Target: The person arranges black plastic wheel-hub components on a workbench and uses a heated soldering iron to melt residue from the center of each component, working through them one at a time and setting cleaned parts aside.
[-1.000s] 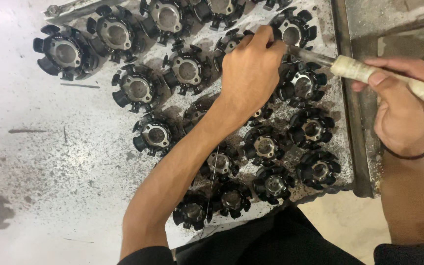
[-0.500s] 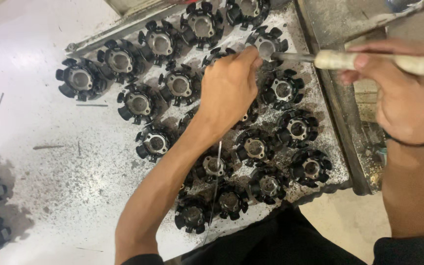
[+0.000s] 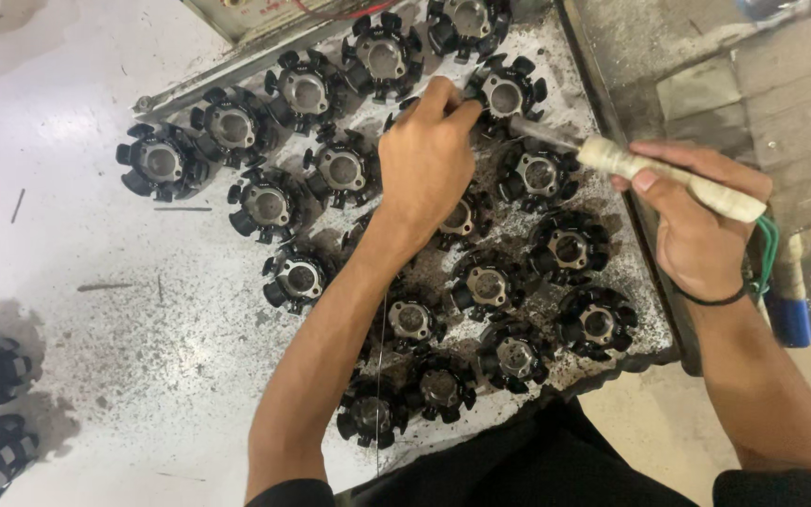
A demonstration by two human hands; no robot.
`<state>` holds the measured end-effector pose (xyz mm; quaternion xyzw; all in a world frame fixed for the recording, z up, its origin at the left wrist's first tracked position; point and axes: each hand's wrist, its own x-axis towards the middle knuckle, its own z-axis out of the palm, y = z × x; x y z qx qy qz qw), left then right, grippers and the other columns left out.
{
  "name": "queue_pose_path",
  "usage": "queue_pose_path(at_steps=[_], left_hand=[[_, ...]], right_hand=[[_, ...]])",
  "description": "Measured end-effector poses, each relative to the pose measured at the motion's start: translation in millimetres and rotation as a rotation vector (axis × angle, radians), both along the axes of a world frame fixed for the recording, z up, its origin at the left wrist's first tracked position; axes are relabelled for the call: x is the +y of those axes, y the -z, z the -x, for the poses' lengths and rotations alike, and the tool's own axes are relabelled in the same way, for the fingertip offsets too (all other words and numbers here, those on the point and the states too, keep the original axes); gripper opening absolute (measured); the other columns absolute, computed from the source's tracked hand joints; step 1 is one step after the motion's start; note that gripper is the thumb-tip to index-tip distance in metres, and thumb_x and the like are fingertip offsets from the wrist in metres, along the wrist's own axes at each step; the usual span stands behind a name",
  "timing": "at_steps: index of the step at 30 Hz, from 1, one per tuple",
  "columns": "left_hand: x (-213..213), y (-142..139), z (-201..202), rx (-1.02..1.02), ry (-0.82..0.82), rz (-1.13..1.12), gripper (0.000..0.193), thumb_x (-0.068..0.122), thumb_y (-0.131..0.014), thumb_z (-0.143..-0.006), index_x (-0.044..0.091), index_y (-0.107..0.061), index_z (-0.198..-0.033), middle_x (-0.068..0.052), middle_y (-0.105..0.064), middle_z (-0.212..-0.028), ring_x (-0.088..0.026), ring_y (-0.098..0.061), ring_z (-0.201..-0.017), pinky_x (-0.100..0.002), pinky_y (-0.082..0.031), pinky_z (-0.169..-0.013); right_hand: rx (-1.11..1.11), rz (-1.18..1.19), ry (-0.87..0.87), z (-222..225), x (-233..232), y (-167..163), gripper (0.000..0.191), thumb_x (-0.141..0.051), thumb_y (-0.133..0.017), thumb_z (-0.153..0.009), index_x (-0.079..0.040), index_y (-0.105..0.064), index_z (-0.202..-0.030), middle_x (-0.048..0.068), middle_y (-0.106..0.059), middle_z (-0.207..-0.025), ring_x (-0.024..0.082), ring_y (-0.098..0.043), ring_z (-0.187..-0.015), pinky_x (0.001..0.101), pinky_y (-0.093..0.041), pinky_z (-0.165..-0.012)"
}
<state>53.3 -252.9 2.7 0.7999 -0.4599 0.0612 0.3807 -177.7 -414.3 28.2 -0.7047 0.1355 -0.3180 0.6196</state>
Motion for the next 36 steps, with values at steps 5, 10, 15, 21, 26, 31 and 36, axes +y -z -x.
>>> queue_pose_path(at_steps=[5, 10, 15, 21, 26, 31, 36], left_hand=[[-2, 11, 0, 0.011, 0.028, 0.06, 0.012, 0.0, -0.068, -0.082, 0.007, -0.075, -0.09, -0.006, -0.064, -0.097, -0.03, -0.07, -0.079, -0.043, -0.058, -0.065], [-8, 13, 2, -0.003, 0.065, -0.004, 0.012, -0.001, -0.066, -0.081, 0.005, -0.073, -0.089, -0.008, -0.063, -0.096, -0.03, -0.071, -0.08, -0.043, -0.059, -0.066], [-7, -1, 4, 0.064, 0.045, 0.096, 0.01, 0.0, -0.068, -0.086, 0.004, -0.073, -0.094, -0.008, -0.063, -0.098, -0.032, -0.07, -0.076, -0.042, -0.059, -0.065], [17, -16, 32, 0.158, 0.052, -0.002, 0.013, -0.003, -0.066, -0.094, -0.001, -0.071, -0.105, -0.015, -0.06, -0.103, -0.03, -0.069, -0.073, -0.038, -0.059, -0.058], [27, -10, 63, 0.125, 0.188, -0.044, 0.018, -0.001, -0.069, -0.082, 0.002, -0.074, -0.099, -0.011, -0.059, -0.095, -0.027, -0.069, -0.079, -0.039, -0.059, -0.06], [23, -4, 68, 0.098, 0.199, -0.07, 0.013, -0.001, -0.069, -0.084, 0.003, -0.073, -0.095, -0.009, -0.06, -0.096, -0.025, -0.07, -0.083, -0.038, -0.06, -0.062], [18, -1, 70, 0.095, 0.228, -0.096, 0.016, -0.002, -0.068, -0.084, 0.003, -0.073, -0.099, -0.01, -0.061, -0.097, -0.025, -0.071, -0.085, -0.036, -0.061, -0.063]], right_hand=[[0.127, 0.015, 0.03, -11, 1, -6, 0.011, 0.005, -0.068, -0.11, 0.014, -0.068, -0.116, 0.022, -0.071, -0.112, 0.026, -0.074, -0.096, 0.0305, -0.064, -0.088], [0.24, 0.165, 0.022, -15, 3, -23, 0.011, 0.004, -0.067, -0.112, 0.013, -0.069, -0.118, 0.021, -0.073, -0.109, 0.025, -0.075, -0.097, 0.0277, -0.063, -0.088], [0.216, 0.298, -0.053, -15, -10, -35, 0.013, 0.002, -0.067, -0.106, 0.01, -0.068, -0.117, 0.022, -0.072, -0.108, 0.026, -0.075, -0.093, 0.0272, -0.063, -0.076], [-0.049, 0.072, 0.014, 25, -4, -10, 0.011, -0.001, -0.065, -0.102, 0.003, -0.07, -0.111, 0.021, -0.073, -0.105, 0.024, -0.077, -0.085, 0.0293, -0.067, -0.071], [0.086, 0.067, 0.109, 73, 23, 0, 0.011, 0.003, -0.065, -0.105, 0.012, -0.063, -0.11, 0.027, -0.069, -0.105, 0.028, -0.074, -0.087, 0.0323, -0.065, -0.079], [0.175, 0.247, 0.117, 65, 25, -19, 0.014, 0.005, -0.064, -0.1, 0.016, -0.06, -0.108, 0.028, -0.068, -0.104, 0.029, -0.073, -0.083, 0.0323, -0.063, -0.073], [0.267, 0.361, 0.072, 39, 30, -53, 0.02, 0.001, -0.064, -0.097, 0.016, -0.057, -0.108, 0.026, -0.067, -0.097, 0.026, -0.072, -0.082, 0.0313, -0.061, -0.072]])
